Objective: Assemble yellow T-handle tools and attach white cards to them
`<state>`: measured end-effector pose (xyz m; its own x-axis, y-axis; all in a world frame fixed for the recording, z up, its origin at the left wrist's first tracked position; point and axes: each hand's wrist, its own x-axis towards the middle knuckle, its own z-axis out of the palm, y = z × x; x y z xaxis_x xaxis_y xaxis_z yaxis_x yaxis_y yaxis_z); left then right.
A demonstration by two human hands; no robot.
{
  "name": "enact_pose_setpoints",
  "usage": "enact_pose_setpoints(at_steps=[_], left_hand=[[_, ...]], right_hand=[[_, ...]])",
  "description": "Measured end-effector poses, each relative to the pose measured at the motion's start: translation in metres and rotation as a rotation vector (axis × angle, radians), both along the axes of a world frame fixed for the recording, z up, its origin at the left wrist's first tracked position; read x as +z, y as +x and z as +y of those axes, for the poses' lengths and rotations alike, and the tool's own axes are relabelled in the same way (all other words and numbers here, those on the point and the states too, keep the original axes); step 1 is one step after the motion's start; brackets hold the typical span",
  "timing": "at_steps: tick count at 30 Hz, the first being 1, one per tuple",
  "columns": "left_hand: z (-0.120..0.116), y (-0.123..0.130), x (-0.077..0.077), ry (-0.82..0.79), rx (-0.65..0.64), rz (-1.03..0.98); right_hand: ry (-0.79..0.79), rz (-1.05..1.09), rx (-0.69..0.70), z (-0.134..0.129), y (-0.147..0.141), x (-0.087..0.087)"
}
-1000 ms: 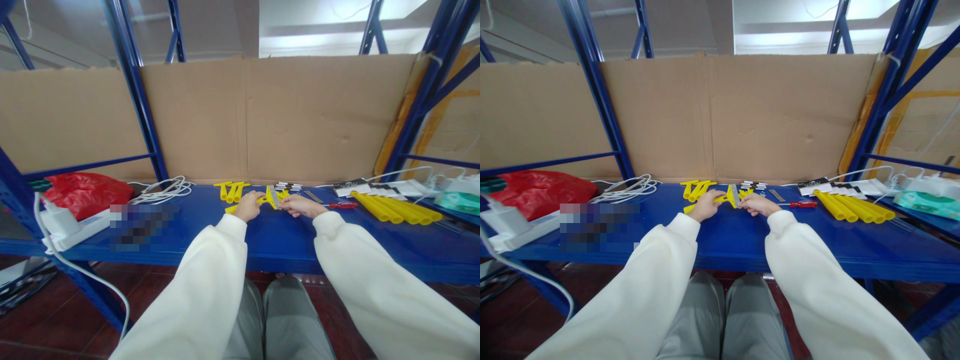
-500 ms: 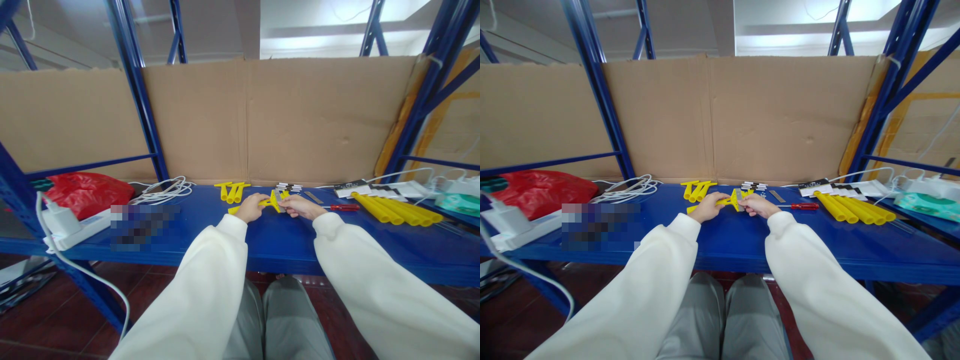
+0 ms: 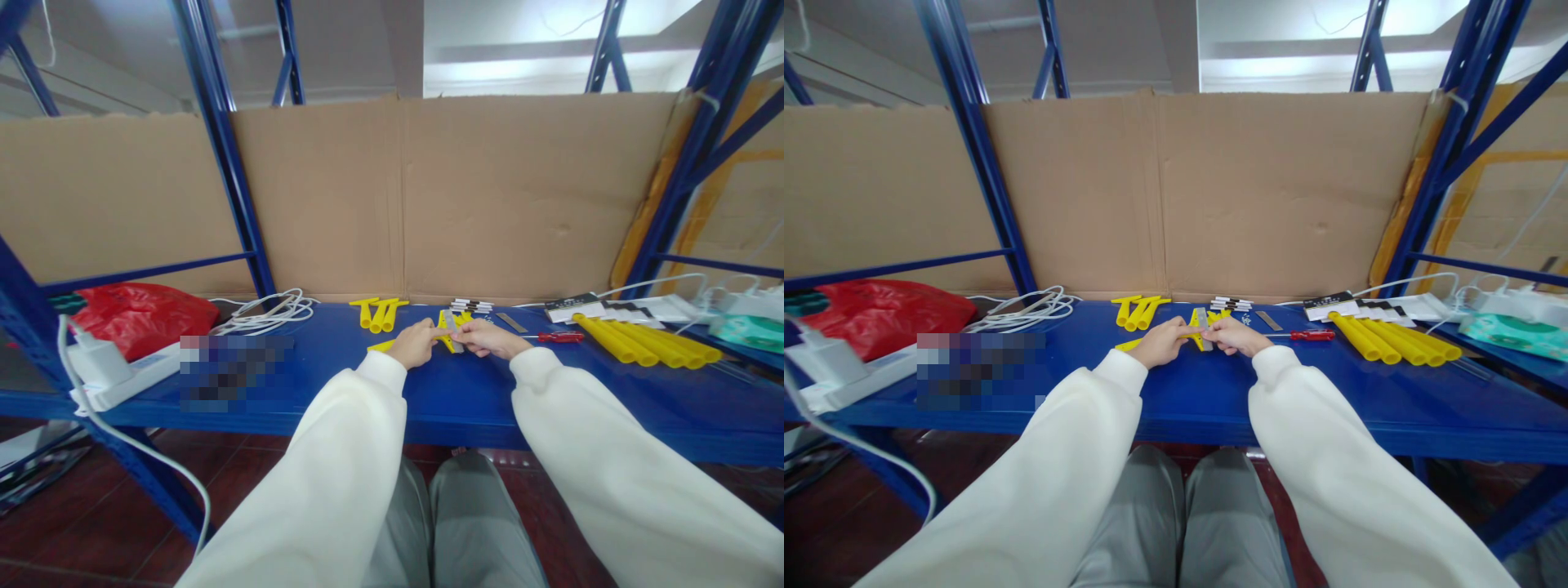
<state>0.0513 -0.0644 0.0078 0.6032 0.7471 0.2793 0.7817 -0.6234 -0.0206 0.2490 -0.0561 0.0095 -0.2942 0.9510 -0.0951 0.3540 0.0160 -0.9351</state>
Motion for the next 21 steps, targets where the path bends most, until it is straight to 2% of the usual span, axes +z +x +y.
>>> enact_pose_setpoints(at_steps=[3,9,15,21], left_hand=[[0.001,-0.001,-0.001,0.008,-0.008,0.003],[0.003,0.001,-0.002,0.018,-0.091,0.021],[-0.001,0.004,-0.001,0.024,-0.151,-0.001],[-0.009,0.005,0.004,0.033,-0.114,0.026]], right_hand=[[-0.036,0.091,-0.012,0.000,0.001,0.003],[0.035,0.229,-0.198,0.006,-0.001,0.001],[0.201,0.150,-0.171,0.014,0.002,-0.007],[0.320,0.059,-0.179,0.021,0.004,-0.009]])
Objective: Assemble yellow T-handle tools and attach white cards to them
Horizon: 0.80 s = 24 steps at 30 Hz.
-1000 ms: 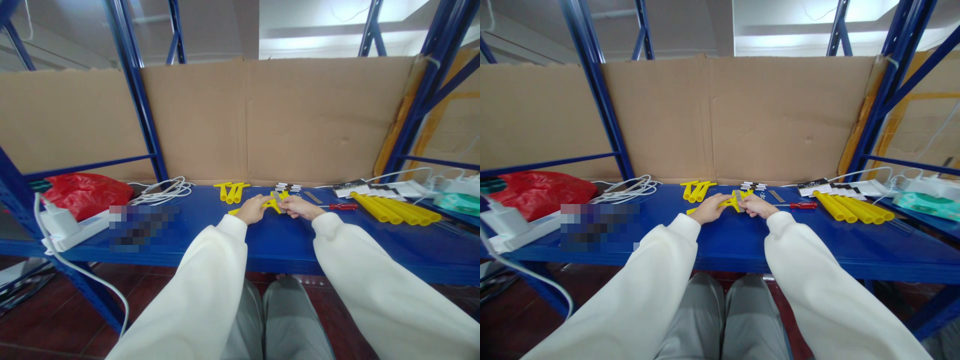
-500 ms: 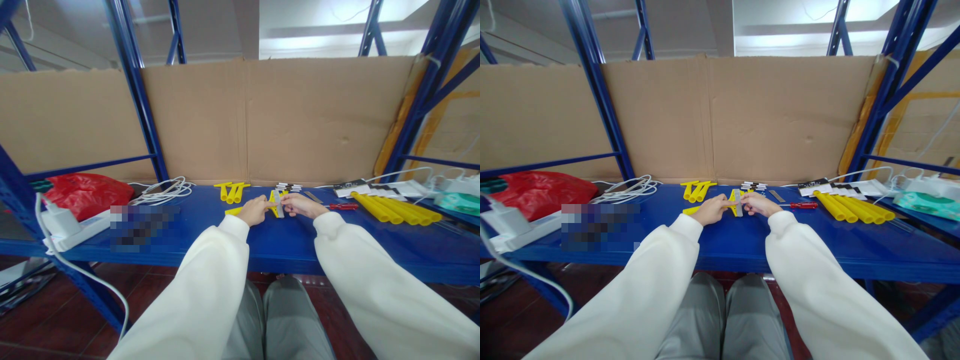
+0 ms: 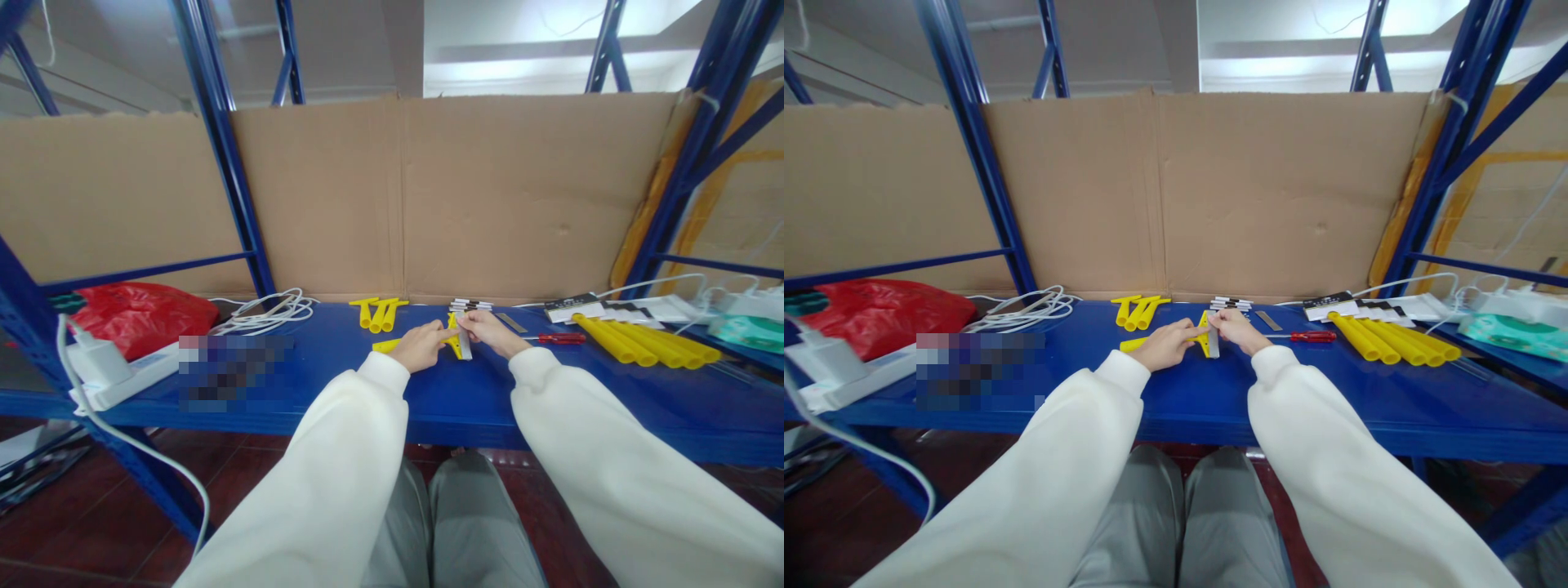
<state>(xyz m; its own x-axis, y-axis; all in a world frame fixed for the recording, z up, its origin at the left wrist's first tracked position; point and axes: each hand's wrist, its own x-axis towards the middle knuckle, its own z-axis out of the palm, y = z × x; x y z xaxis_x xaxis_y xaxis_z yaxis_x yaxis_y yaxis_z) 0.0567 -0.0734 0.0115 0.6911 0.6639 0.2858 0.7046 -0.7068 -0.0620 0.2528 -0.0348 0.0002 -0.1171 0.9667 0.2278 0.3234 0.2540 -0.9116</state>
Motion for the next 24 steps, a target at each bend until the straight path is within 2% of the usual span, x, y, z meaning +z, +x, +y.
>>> enact_pose_setpoints(at_steps=[6,13,20,24], left_hand=[[-0.004,0.002,0.004,0.031,0.057,0.062],[-0.001,0.000,0.002,0.017,0.153,0.092],[0.005,-0.002,-0.003,-0.016,0.158,0.100],[0.007,-0.005,-0.006,-0.008,0.153,0.068]], right_hand=[[-0.018,0.051,-0.029,-0.005,-0.005,-0.001],[-0.008,0.204,-0.278,0.001,0.000,0.006],[0.146,0.060,-0.478,0.023,0.025,-0.004],[0.152,-0.011,-0.557,0.030,0.035,-0.009]])
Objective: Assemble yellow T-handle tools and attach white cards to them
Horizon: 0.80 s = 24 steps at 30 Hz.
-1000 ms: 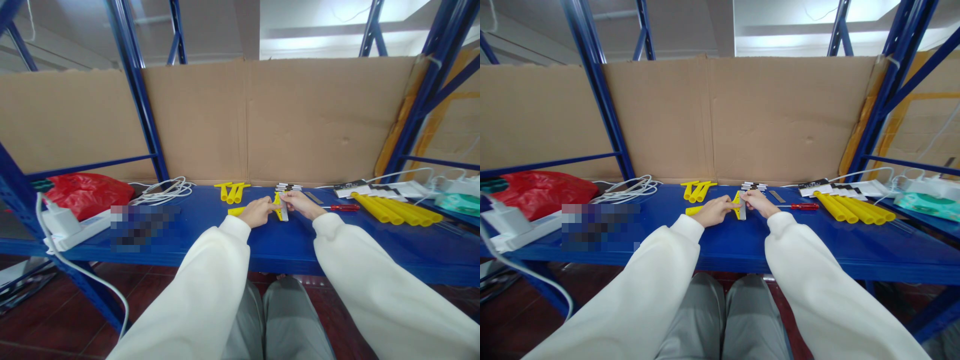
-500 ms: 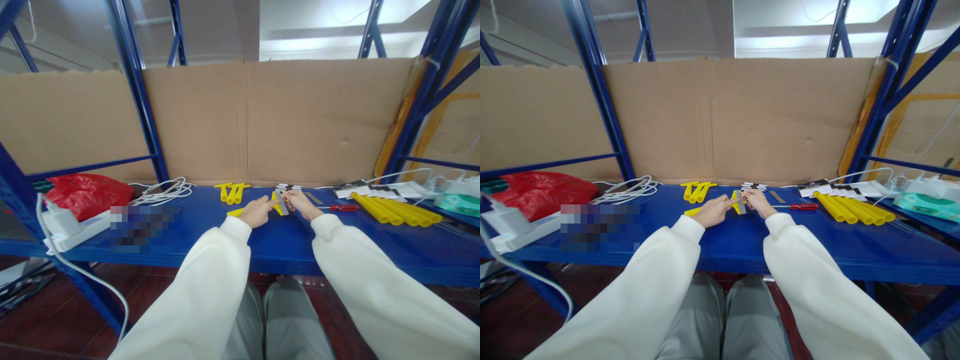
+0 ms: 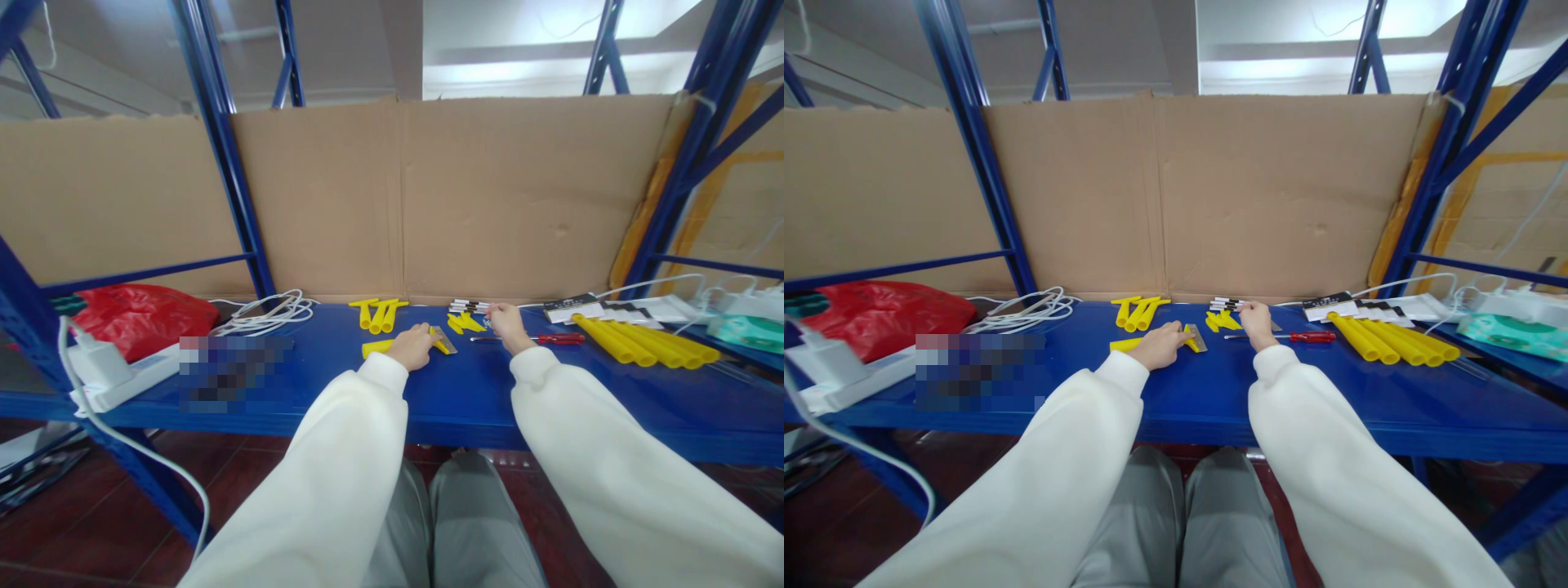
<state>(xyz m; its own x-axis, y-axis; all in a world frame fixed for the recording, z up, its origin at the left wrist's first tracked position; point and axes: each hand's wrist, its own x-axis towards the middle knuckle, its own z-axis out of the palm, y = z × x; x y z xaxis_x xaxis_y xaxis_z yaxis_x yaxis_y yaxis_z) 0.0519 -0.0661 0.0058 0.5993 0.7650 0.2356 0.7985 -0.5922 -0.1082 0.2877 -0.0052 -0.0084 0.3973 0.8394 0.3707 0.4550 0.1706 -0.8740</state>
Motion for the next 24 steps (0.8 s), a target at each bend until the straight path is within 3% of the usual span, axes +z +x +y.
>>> enact_pose_setpoints(at_steps=[5,13,24], left_hand=[[0.000,0.000,0.000,-0.053,0.020,-0.001],[0.000,0.000,0.002,-0.060,0.013,0.031],[0.007,-0.001,-0.002,-0.018,-0.014,0.021]], right_hand=[[-0.077,-0.183,-0.014,-0.003,0.000,0.002],[-0.230,-0.766,-0.014,-0.016,-0.012,0.008],[-0.262,-0.924,0.010,-0.014,-0.019,0.007]])
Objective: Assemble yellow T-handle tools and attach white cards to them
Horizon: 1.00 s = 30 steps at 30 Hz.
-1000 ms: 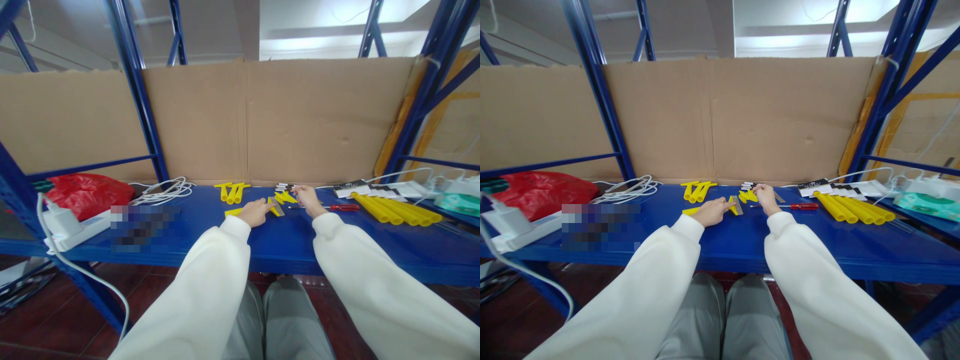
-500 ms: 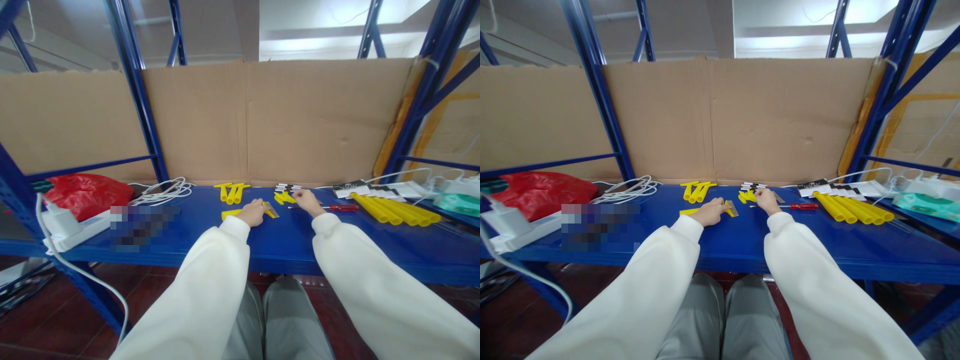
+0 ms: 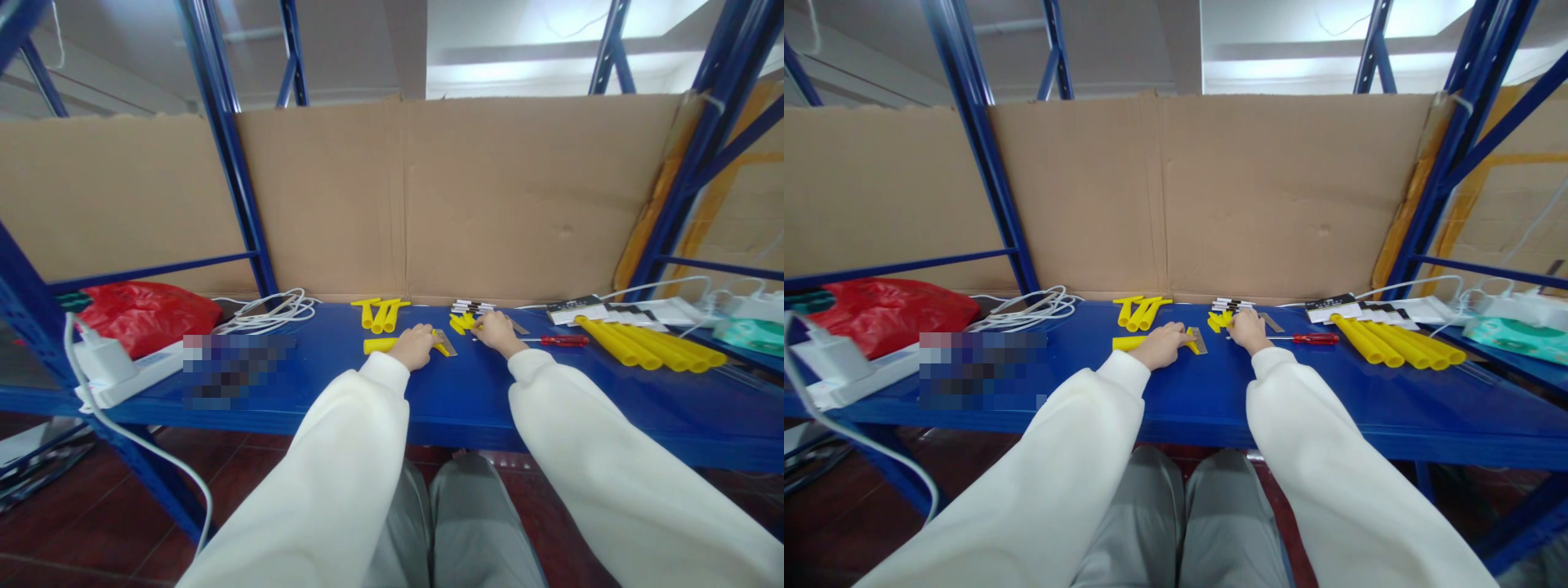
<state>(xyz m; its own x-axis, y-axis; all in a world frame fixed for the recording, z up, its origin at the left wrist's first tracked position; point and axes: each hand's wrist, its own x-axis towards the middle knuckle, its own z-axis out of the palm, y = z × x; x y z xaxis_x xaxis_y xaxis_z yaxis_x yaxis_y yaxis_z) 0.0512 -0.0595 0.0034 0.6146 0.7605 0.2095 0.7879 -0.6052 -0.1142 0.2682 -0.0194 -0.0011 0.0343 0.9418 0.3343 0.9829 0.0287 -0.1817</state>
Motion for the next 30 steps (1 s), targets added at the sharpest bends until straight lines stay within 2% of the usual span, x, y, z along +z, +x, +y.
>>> enact_pose_setpoints(at_steps=[18,24,30], left_hand=[[0.0017,0.0001,-0.0009,0.021,-0.025,-0.016],[-0.0001,0.0003,0.0008,0.008,-0.020,-0.011],[-0.0002,-0.0006,0.0009,0.008,-0.029,-0.007]], right_hand=[[-0.016,-0.161,0.063,0.0001,-0.0024,0.0044],[-0.044,-0.190,0.023,-0.0060,-0.0053,0.0074],[-0.038,-0.121,-0.037,-0.0054,-0.0038,0.0075]])
